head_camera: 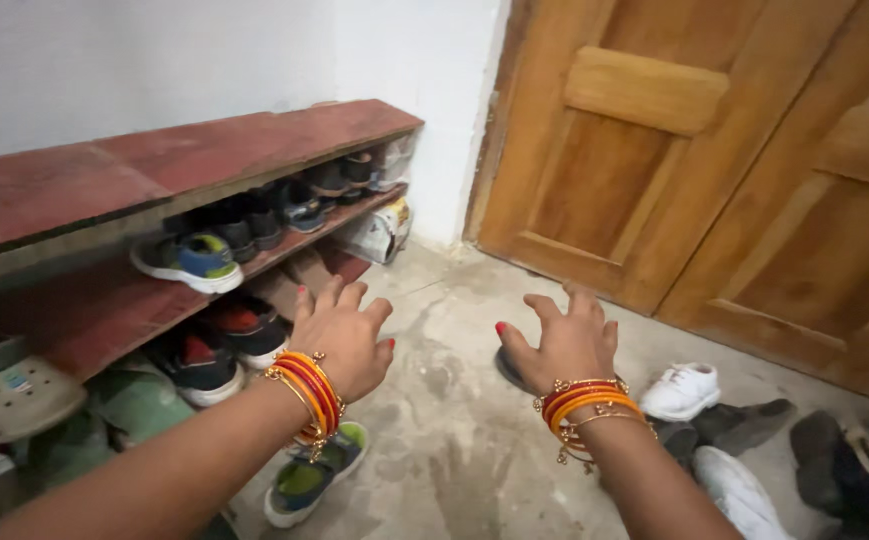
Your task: The person removes multiple pairs of shoes from a two-tiered wooden shoe rack and places them on the floor. They handle black sandals, white sneakers, pink sandals, and other footwear, moving them one by one from the rack to the ground.
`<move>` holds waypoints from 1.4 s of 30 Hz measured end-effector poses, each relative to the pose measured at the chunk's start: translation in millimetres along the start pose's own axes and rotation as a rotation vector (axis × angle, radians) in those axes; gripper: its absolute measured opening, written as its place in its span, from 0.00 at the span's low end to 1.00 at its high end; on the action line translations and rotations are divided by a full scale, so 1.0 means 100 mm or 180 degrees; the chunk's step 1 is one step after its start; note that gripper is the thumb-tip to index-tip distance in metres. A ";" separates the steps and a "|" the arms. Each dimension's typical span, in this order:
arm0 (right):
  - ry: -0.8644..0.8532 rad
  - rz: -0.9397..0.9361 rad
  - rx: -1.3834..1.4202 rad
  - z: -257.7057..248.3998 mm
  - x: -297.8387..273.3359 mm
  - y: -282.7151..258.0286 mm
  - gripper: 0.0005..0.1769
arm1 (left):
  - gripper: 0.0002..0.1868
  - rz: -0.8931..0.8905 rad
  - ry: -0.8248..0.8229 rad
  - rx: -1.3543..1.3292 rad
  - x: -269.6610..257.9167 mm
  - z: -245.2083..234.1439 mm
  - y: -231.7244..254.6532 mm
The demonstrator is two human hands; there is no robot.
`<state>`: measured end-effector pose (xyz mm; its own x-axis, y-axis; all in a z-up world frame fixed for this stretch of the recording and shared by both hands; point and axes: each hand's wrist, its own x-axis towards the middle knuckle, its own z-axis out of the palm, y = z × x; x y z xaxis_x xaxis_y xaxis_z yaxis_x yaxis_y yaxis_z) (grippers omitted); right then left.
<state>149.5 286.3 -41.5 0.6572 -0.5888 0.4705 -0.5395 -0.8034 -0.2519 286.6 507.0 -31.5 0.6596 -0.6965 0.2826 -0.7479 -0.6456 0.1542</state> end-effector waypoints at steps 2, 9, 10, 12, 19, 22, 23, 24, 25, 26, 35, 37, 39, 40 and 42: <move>-0.0012 -0.0036 0.0012 0.16 -0.08 -0.12 0.33 | 0.24 -0.0139 -0.0013 0.0034 -0.04 0.06 -0.16; -0.0386 -0.0182 0.0047 0.61 -0.42 -0.44 0.34 | 0.26 -0.0366 -0.0452 0.0413 -0.26 0.18 -0.69; -0.0392 -0.0231 0.0056 0.65 -0.43 -0.47 0.34 | 0.26 -0.0380 -0.0489 0.0452 -0.29 0.20 -0.76; -0.0437 -0.0324 0.0081 0.74 -0.48 -0.51 0.35 | 0.27 -0.0418 -0.0511 0.0457 -0.35 0.28 -0.86; -0.0609 -0.0492 0.0110 1.05 -0.54 -0.71 0.36 | 0.30 -0.0672 -0.0676 0.0329 -0.55 0.64 -1.13; -0.0713 -0.0549 0.0157 1.20 -0.58 -0.82 0.36 | 0.32 -0.0764 -0.0857 0.0269 -0.61 0.80 -1.18; -0.0777 -0.0557 0.0161 1.24 -0.60 -0.84 0.37 | 0.32 -0.0780 -0.0923 0.0273 -0.63 0.83 -1.19; -0.0841 -0.0566 0.0164 1.27 -0.62 -0.87 0.37 | 0.31 -0.0798 -0.1016 0.0215 -0.65 0.87 -1.20; -0.0894 -0.0590 0.0203 1.31 -0.64 -0.89 0.38 | 0.29 -0.0811 -0.1111 0.0157 -0.68 0.91 -1.21; -0.0948 -0.0614 0.0242 1.35 -0.66 -0.91 0.38 | 0.28 -0.0824 -0.1206 0.0099 -0.70 0.96 -1.22; -0.1538 -0.0642 0.0255 1.46 -0.81 -0.95 0.39 | 0.25 -0.0501 -0.1830 0.0239 -0.80 1.31 -1.09; -0.1667 -0.0608 0.0238 1.45 -0.84 -0.93 0.38 | 0.26 -0.0435 -0.2051 0.0302 -0.82 1.36 -1.07; -0.1770 -0.0548 0.0204 1.47 -0.86 -0.92 0.38 | 0.27 -0.0374 -0.2214 0.0401 -0.82 1.41 -1.05; -0.1762 -0.0588 0.0177 1.48 -0.87 -0.91 0.38 | 0.27 -0.0348 -0.2267 0.0469 -0.81 1.43 -1.06; -0.1746 -0.0675 0.0124 1.50 -0.91 -0.91 0.38 | 0.27 -0.0369 -0.2319 0.0581 -0.81 1.46 -1.09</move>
<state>217.5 399.4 -188.4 0.9305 -0.3663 0.0104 -0.3536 -0.9051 -0.2359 325.1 588.1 -209.1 0.6633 -0.6108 -0.4323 -0.6883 -0.7247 -0.0320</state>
